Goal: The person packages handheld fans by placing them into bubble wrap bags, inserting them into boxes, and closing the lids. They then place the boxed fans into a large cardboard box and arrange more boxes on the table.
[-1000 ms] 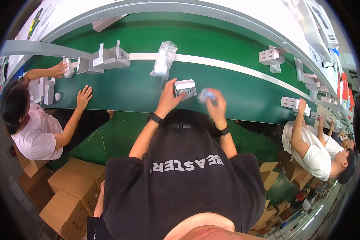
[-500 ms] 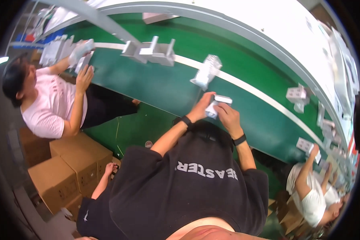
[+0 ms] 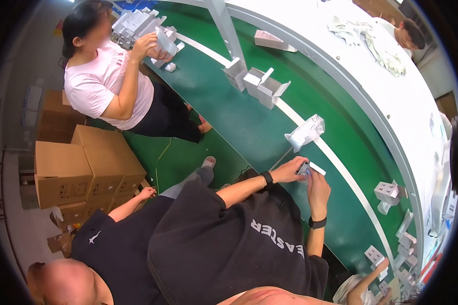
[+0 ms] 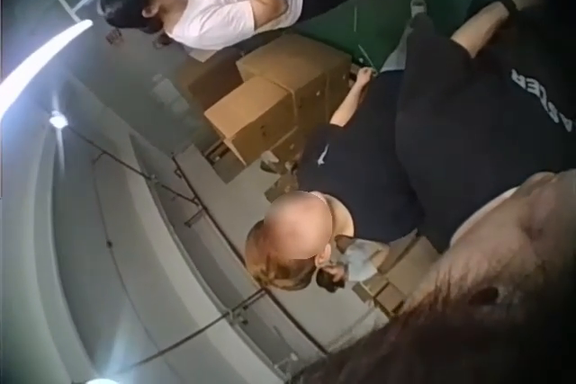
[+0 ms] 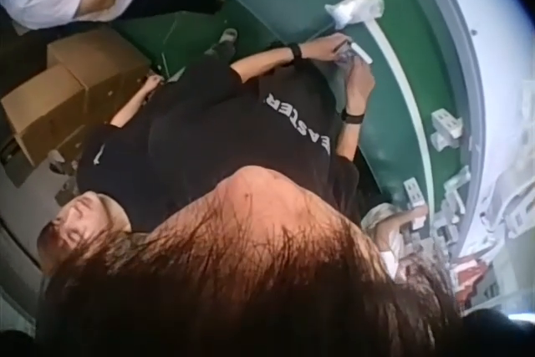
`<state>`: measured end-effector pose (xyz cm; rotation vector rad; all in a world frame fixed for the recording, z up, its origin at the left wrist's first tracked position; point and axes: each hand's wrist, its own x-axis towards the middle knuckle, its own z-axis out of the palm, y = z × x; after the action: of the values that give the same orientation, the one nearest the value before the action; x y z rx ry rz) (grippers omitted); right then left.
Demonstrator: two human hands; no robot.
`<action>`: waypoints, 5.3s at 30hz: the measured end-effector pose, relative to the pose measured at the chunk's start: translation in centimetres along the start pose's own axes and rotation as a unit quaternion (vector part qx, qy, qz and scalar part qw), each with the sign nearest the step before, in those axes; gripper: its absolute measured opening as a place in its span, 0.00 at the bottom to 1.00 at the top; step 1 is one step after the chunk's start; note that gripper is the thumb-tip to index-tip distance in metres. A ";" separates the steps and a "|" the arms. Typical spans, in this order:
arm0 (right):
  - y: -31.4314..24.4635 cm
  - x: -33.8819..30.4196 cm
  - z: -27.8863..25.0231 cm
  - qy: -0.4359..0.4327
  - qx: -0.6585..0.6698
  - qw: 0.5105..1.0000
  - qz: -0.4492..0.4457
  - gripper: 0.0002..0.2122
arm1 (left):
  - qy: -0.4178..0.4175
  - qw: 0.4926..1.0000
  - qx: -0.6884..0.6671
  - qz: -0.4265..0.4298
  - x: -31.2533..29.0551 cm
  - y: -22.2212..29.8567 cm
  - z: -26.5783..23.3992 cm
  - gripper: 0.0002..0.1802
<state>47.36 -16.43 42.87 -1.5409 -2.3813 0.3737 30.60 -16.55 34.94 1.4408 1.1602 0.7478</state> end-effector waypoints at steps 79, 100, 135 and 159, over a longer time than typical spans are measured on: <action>4.5 -8.6 -2.7 0.062 0.241 0.968 0.014 0.21 | -0.129 0.984 -0.093 -0.083 1.6 1.1 2.2 0.31; 3.6 -7.4 -6.5 0.087 0.233 0.969 -0.001 0.17 | -0.065 0.995 0.000 0.075 0.2 6.8 2.5 0.52; 2.7 -9.7 -8.0 0.134 0.226 0.965 0.025 0.22 | -0.124 0.985 -0.120 -0.024 0.0 11.1 3.4 0.34; 16.1 -18.5 -6.7 0.180 -0.059 0.927 0.325 0.40 | 0.097 0.956 0.268 -0.070 13.9 -5.2 -0.8 0.42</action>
<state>70.64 -26.53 41.50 -2.2116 -1.5980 0.0584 33.03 -3.65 28.08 1.7263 1.6912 0.4989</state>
